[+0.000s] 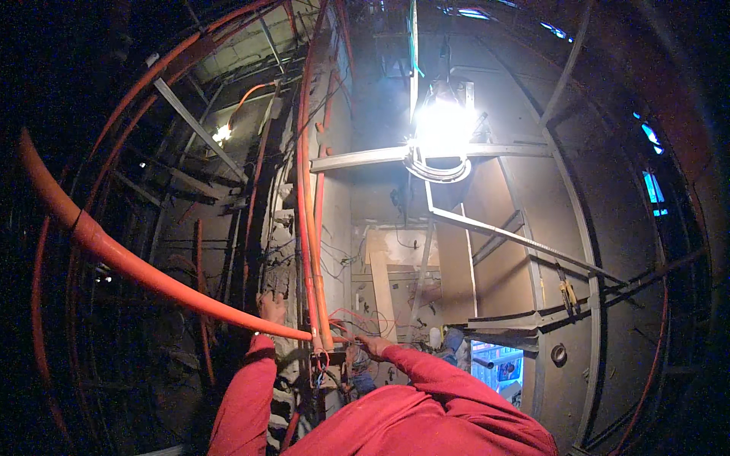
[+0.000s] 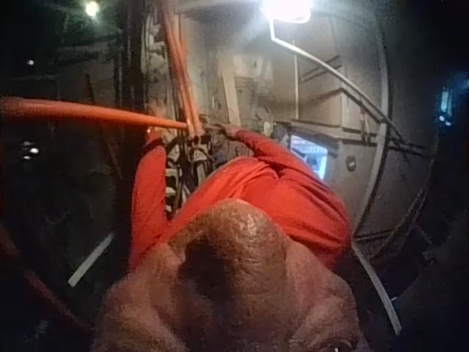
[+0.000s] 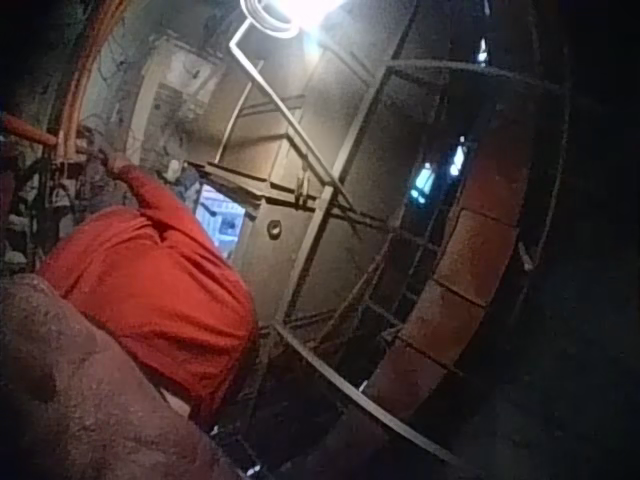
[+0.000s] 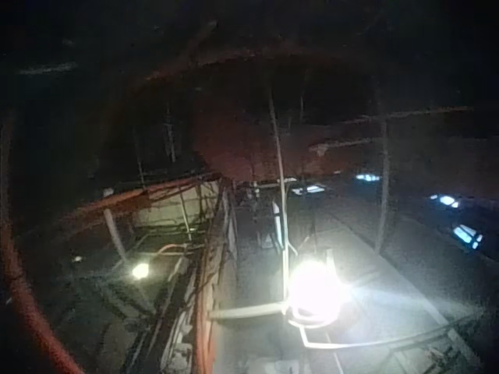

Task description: The person works on wires inside a junction box located in a utility space or utility tunnel, handling individual wires and routing them within the metal enclosure.

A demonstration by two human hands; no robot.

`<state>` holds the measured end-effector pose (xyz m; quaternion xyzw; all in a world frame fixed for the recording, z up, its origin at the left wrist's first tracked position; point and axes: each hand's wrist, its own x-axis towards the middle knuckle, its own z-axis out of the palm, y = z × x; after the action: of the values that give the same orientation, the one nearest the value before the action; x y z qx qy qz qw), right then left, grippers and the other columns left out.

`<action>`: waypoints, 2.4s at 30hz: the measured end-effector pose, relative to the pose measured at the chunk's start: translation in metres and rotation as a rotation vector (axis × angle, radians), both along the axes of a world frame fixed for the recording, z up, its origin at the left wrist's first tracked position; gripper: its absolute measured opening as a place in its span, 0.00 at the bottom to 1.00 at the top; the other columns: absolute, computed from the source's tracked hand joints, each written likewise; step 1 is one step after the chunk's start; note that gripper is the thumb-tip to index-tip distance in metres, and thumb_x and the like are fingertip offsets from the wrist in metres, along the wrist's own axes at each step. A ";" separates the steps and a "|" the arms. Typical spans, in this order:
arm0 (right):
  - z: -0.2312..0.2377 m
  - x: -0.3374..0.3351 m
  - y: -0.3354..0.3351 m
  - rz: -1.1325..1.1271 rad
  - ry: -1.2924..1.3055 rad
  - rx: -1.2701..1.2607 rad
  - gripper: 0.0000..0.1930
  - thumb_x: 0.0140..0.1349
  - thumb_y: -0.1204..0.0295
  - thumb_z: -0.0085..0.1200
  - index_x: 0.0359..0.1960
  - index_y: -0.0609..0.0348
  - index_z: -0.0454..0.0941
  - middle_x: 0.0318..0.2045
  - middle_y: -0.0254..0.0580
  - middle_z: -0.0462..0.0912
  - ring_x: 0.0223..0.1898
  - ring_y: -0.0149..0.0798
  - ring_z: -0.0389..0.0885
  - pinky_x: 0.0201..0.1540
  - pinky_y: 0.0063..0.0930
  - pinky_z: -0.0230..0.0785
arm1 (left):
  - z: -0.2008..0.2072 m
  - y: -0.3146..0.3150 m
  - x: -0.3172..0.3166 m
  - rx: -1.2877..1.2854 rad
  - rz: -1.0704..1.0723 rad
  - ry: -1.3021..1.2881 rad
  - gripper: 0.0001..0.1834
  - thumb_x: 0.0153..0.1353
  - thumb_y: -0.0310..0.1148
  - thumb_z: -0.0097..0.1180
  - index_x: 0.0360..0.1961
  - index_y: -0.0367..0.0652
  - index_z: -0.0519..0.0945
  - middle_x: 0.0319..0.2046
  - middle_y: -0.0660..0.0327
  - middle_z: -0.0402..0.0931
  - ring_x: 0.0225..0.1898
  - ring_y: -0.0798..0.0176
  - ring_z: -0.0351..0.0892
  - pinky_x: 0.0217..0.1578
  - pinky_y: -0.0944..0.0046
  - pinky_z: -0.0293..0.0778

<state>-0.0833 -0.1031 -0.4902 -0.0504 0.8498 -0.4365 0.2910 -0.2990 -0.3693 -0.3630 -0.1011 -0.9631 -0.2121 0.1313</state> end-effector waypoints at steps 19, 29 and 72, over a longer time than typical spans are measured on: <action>0.015 -0.024 -0.007 0.143 0.152 -0.073 0.16 0.70 0.58 0.40 0.47 0.58 0.70 0.37 0.58 0.78 0.40 0.59 0.78 0.42 0.47 0.69 | -0.006 -0.035 -0.003 -0.207 -0.154 0.085 0.18 0.60 0.38 0.51 0.29 0.29 0.76 0.29 0.39 0.73 0.39 0.35 0.71 0.50 0.42 0.61; -0.011 0.054 0.051 0.019 0.069 -0.083 0.14 0.70 0.61 0.42 0.49 0.53 0.72 0.40 0.53 0.79 0.42 0.56 0.78 0.44 0.44 0.68 | 0.018 -0.004 0.005 0.020 0.086 -0.189 0.15 0.54 0.38 0.56 0.26 0.33 0.77 0.30 0.40 0.75 0.38 0.37 0.73 0.44 0.42 0.67; 0.065 0.060 0.017 0.256 -0.124 -0.048 0.15 0.56 0.71 0.45 0.44 0.61 0.75 0.33 0.49 0.82 0.37 0.47 0.79 0.40 0.37 0.69 | 0.003 -0.013 -0.005 -0.197 0.050 -0.101 0.23 0.58 0.45 0.55 0.39 0.31 0.79 0.39 0.38 0.77 0.47 0.35 0.73 0.55 0.45 0.64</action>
<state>-0.0233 -0.0863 -0.4256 -0.1382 0.8061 -0.4184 0.3952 -0.3037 -0.3819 -0.3604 -0.0787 -0.9869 -0.1177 0.0773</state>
